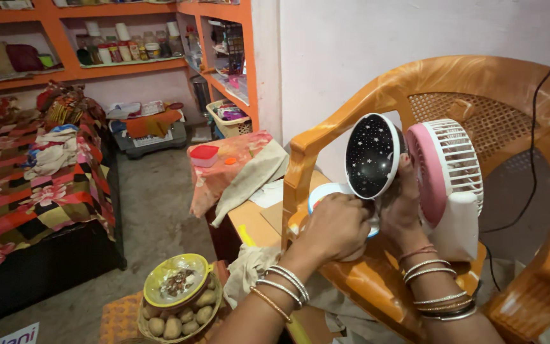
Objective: The person inserts batteries into a small round light, wipes the interior and exterior with a cloth, and assembles the device by attaching the top and bottom halves. The person then places the assembled light on a chair next to a fan.
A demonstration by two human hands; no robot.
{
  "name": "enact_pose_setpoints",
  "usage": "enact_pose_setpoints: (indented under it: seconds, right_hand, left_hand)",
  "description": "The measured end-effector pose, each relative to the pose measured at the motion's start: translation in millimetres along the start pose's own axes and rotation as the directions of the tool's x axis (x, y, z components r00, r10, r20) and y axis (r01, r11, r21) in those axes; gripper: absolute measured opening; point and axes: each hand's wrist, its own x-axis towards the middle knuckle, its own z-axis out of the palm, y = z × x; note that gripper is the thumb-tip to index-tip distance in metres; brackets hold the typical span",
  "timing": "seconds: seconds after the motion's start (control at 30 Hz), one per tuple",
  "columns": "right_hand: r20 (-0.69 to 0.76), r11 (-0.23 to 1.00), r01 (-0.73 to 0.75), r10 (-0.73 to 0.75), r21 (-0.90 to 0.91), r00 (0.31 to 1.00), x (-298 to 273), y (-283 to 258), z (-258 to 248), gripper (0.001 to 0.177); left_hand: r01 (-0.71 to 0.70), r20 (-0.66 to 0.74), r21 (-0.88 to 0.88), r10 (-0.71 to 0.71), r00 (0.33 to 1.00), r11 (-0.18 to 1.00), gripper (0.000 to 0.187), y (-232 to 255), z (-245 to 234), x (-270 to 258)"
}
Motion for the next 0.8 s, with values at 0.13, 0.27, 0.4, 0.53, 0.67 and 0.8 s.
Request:
enact_pose_setpoints:
  seconds: [0.13,0.27,0.4,0.53,0.67,0.8]
  right_hand:
    - [-0.010,0.996,-0.074,0.074,0.050,0.997,-1,-5,5,0.054]
    - [0.017,0.996,-0.027,0.029,-0.086,0.999,-3,-1,11,0.057]
    - [0.039,0.987,0.022,-0.016,-0.158,0.999,-3,-1,10,0.058]
    - [0.002,0.974,0.054,-0.055,-0.221,0.998,0,-1,11,0.066]
    - [0.157,0.874,0.199,-0.143,-0.443,0.977,1,-1,8,0.082]
    - [0.394,0.597,0.436,-0.209,-0.674,0.895,7,-14,-7,0.106]
  left_hand:
    - [-0.020,-0.027,-0.345,0.011,1.000,0.938,0.022,-12,-6,-16]
    - [0.057,-0.138,-0.463,-0.136,0.981,0.884,0.015,-32,-9,-37]
    - [0.157,-0.502,-0.016,-0.143,0.853,0.988,0.009,-47,-16,-35]
    - [0.447,-0.527,-0.251,-0.509,0.681,0.859,0.020,-41,-26,-27]
    - [0.422,-0.292,-0.442,-0.572,0.767,0.792,0.043,-19,-22,-42]
    - [0.382,-0.267,-0.437,-0.522,0.810,0.815,0.051,-10,-14,-54]
